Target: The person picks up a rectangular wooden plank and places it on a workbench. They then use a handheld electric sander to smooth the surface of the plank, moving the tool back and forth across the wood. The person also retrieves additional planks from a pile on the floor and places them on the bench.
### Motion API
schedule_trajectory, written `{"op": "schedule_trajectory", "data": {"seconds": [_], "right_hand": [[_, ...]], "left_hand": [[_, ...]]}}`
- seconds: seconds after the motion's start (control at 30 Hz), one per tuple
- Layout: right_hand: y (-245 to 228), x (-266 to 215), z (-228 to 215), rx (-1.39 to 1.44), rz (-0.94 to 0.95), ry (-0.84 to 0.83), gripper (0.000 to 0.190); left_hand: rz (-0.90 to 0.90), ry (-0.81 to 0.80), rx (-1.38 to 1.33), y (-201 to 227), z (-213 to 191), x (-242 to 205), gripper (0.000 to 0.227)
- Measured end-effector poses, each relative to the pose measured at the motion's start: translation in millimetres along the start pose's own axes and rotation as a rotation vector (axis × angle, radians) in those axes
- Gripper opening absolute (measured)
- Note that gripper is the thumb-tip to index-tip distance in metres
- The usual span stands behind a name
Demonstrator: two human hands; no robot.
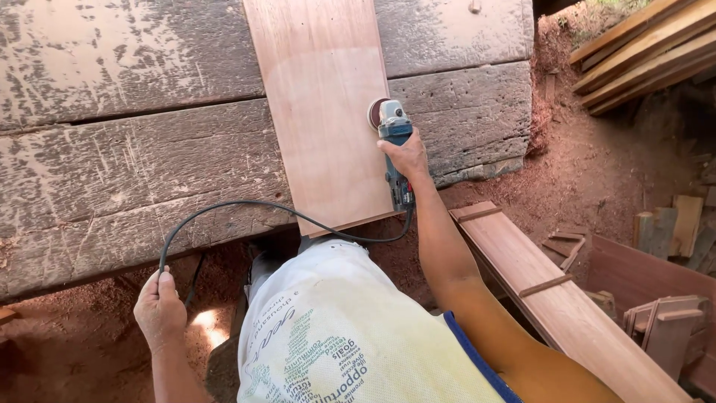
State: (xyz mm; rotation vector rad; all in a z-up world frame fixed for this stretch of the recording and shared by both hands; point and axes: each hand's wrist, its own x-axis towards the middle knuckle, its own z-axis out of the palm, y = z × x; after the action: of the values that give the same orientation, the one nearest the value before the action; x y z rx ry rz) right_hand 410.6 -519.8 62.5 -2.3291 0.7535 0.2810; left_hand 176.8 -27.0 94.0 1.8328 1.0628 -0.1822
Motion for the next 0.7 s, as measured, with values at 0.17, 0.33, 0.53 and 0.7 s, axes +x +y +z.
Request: {"op": "schedule_trajectory", "data": {"seconds": [0.17,0.33,0.53,0.7], "right_hand": [[6.9,-34.4,6.2,-0.001,0.03,-0.064,0.08],[0.6,-64.9,46.5,-0.116,-0.101,-0.202,0.092],[-53.1,-93.5,84.3,-0.221,-0.257,-0.401,0.097],[-56.8,-92.1,85.5,-0.198,-0.256,-0.38,0.096]], "left_hand": [[0.006,-0.037,0.029,-2.6,0.4,5.5,0.034],[0.034,-0.072,0.054,-5.9,-2.7,12.5,0.034],[0.085,-0.084,0.058,-7.5,-6.9,19.3,0.033],[0.053,-0.069,0.008,-6.4,-12.1,14.9,0.032]]}}
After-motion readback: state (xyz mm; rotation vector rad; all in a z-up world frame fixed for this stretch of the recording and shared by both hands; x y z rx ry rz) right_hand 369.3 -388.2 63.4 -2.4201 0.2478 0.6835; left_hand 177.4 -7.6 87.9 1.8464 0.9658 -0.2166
